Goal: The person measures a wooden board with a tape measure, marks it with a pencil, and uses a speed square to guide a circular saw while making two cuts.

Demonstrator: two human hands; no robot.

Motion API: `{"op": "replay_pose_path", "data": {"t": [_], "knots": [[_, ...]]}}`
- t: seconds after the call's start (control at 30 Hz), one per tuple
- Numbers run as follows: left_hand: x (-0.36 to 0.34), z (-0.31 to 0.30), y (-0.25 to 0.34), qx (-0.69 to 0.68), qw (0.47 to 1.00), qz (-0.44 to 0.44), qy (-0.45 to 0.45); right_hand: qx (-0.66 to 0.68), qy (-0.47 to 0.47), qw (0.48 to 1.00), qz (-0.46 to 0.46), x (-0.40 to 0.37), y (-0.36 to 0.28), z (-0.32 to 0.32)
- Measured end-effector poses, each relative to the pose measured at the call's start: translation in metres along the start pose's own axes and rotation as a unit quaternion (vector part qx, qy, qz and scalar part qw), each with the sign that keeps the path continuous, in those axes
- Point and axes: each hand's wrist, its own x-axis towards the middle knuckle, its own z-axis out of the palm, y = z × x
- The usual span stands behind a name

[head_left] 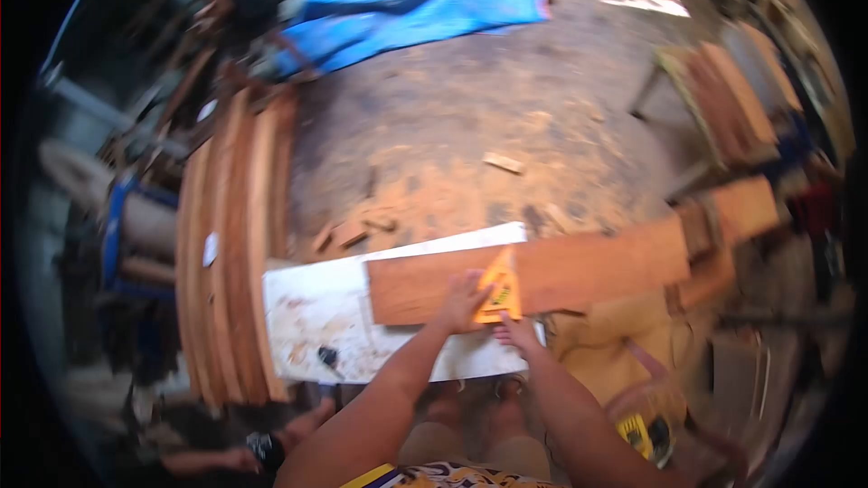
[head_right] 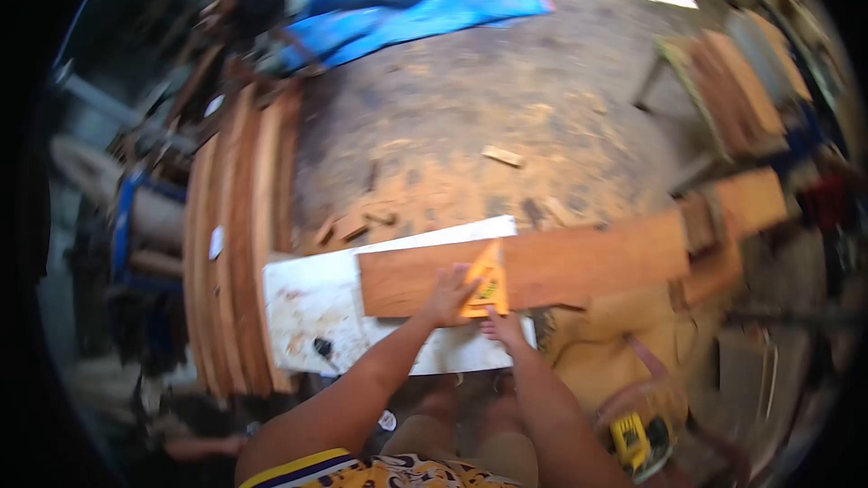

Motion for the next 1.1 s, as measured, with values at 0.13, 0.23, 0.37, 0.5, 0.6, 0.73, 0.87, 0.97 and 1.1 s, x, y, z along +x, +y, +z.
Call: {"op": "replay_pose_path", "data": {"t": [0.13,0.23,0.37,0.5,0.6,0.73,0.87,0.97,1.1], "knots": [[-0.003,-0.006,0.004,-0.003,1.0,-0.025,-0.012,-0.039,0.008,0.999,-0.007,0.002,0.0,0.0],[-0.004,-0.009,0.006,-0.017,0.999,-0.031,-0.006,-0.088,0.009,0.996,0.008,-0.005,-0.01,-0.002],[-0.003,-0.015,0.009,-0.022,0.999,-0.034,-0.012,-0.262,-0.126,0.945,0.152,-0.019,-0.055,-0.02],[-0.006,-0.013,0.007,-0.019,0.999,-0.032,-0.007,-0.305,-0.171,0.937,0.028,-0.013,-0.085,-0.027],[-0.003,-0.013,0.007,-0.022,0.999,-0.03,-0.004,-0.34,-0.064,0.937,-0.057,0.012,-0.1,-0.026],[-0.003,-0.017,0.01,-0.032,0.999,-0.036,-0.017,-0.277,-0.002,0.96,-0.031,0.027,-0.107,-0.03],[-0.001,-0.02,0.01,-0.032,0.999,-0.037,-0.023,-0.26,-0.022,0.965,0.016,0.03,-0.123,-0.029],[-0.001,-0.014,0.005,-0.043,0.998,-0.028,-0.018,-0.26,-0.01,0.964,0.049,0.029,-0.132,-0.023],[-0.002,0.006,-0.006,-0.033,0.999,-0.017,0.007,-0.294,-0.063,0.953,-0.018,0.028,-0.129,-0.027]]}}
